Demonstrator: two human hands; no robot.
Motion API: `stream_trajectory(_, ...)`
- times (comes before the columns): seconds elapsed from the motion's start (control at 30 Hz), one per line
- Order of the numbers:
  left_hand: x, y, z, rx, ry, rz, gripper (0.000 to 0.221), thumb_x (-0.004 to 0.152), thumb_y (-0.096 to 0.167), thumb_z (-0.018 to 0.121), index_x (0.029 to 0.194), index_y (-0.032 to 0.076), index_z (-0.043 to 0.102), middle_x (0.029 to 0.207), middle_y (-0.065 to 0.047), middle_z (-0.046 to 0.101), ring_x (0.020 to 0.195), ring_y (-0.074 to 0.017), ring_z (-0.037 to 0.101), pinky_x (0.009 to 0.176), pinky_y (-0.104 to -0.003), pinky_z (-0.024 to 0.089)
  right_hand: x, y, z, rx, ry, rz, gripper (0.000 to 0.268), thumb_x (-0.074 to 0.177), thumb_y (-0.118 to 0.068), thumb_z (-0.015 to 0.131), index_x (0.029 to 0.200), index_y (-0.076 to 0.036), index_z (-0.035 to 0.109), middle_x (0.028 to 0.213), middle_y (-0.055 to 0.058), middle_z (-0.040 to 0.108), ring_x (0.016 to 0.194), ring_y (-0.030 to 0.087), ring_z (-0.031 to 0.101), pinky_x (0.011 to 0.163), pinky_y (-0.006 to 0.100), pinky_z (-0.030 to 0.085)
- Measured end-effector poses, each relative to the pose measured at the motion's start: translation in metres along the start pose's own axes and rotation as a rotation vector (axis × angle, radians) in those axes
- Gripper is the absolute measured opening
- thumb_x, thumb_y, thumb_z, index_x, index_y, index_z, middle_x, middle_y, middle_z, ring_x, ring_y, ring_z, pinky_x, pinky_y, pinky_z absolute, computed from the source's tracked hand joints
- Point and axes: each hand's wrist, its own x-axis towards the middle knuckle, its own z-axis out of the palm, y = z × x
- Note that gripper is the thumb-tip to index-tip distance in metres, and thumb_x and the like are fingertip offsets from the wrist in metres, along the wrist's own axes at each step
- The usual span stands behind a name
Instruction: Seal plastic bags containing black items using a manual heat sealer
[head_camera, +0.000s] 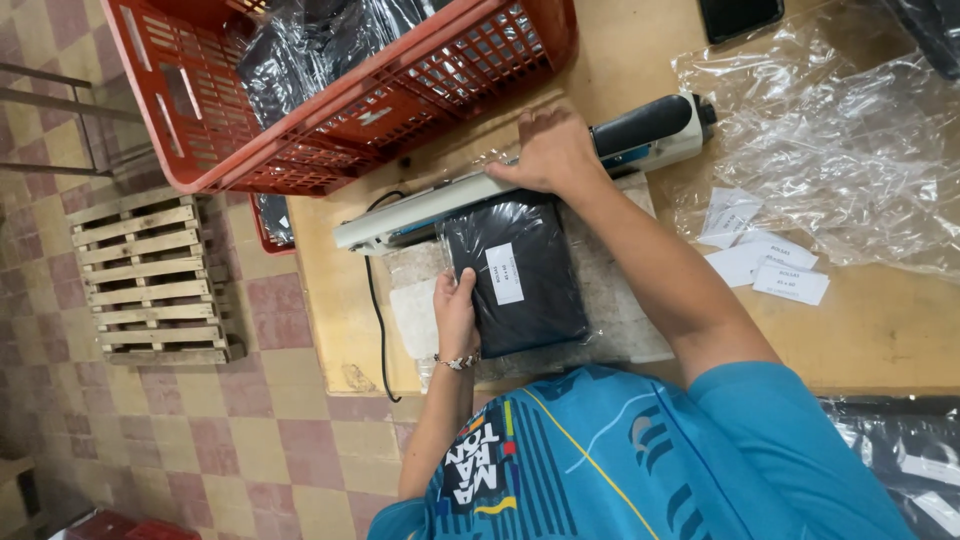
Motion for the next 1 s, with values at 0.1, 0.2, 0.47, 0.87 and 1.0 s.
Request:
stream_trajectory(0.1, 0.012, -0.009, -0.012, -0.024, -0.023, -0.029, 0.023, 0.099, 0.024, 0.069, 0.094, 0.004, 0.06, 0.075, -0.013, 0.069, 0.065, -0.0187, 0.071, 0.054, -0.031, 0.059, -0.003, -0.001, -0.006, 0.025, -0.038, 0.004, 0.11, 0.082, -0.092, 0.029, 0.134, -0.002, 0.062, 0.104, 0.021, 0.074, 0.099, 0.039, 0.07, 0.078, 0.045, 0.053)
stream_trajectory(0.2, -0.01, 0.021, 0.013, -0.045, -0.018, -0.015, 0.019, 0.098, 0.019, 0.07, 0.095, 0.003, 0.06, 0.075, -0.012, 0.067, 0.066, -0.0203, 0.07, 0.057, -0.032, 0.059, 0.0, 0.001, -0.004, 0.031, -0.021, 0.018, 0.108, 0.081, -0.092, 0.034, 0.132, -0.002, 0.063, 0.104, 0.02, 0.075, 0.098, 0.039, 0.07, 0.076, 0.045, 0.054)
stream_trajectory(0.47, -0.009, 0.023, 0.013, 0.015, -0.063, -0.083, 0.018, 0.096, 0.018, 0.071, 0.089, 0.005, 0.063, 0.069, -0.012, 0.069, 0.059, -0.0191, 0.07, 0.052, -0.032, 0.059, -0.007, -0.001, -0.015, 0.035, 0.005, -0.003, 0.106, 0.082, -0.094, 0.029, 0.122, -0.004, 0.067, 0.099, 0.02, 0.075, 0.093, 0.037, 0.072, 0.076, 0.043, 0.054)
stream_trajectory(0.87, 0.002, -0.003, -0.002, 0.004, -0.125, -0.012, 0.012, 0.098, 0.01, 0.063, 0.108, 0.004, 0.061, 0.11, -0.011, 0.071, 0.098, -0.0155, 0.066, 0.088, -0.03, 0.056, -0.003, -0.003, -0.04, 0.014, -0.115, 0.011, 0.092, 0.091, -0.089, 0.034, 0.098, -0.004, 0.068, 0.085, 0.013, 0.072, 0.08, 0.03, 0.071, 0.061, 0.038, 0.053)
stream_trajectory(1.0, 0.002, -0.008, -0.003, -0.033, -0.117, -0.003, 0.009, 0.099, 0.01, 0.062, 0.105, 0.004, 0.06, 0.108, -0.01, 0.07, 0.097, -0.0152, 0.065, 0.086, -0.03, 0.055, -0.002, 0.001, -0.018, 0.012, 0.027, -0.018, 0.095, 0.088, -0.088, 0.038, 0.107, 0.0, 0.069, 0.089, 0.019, 0.074, 0.086, 0.037, 0.072, 0.068, 0.044, 0.053)
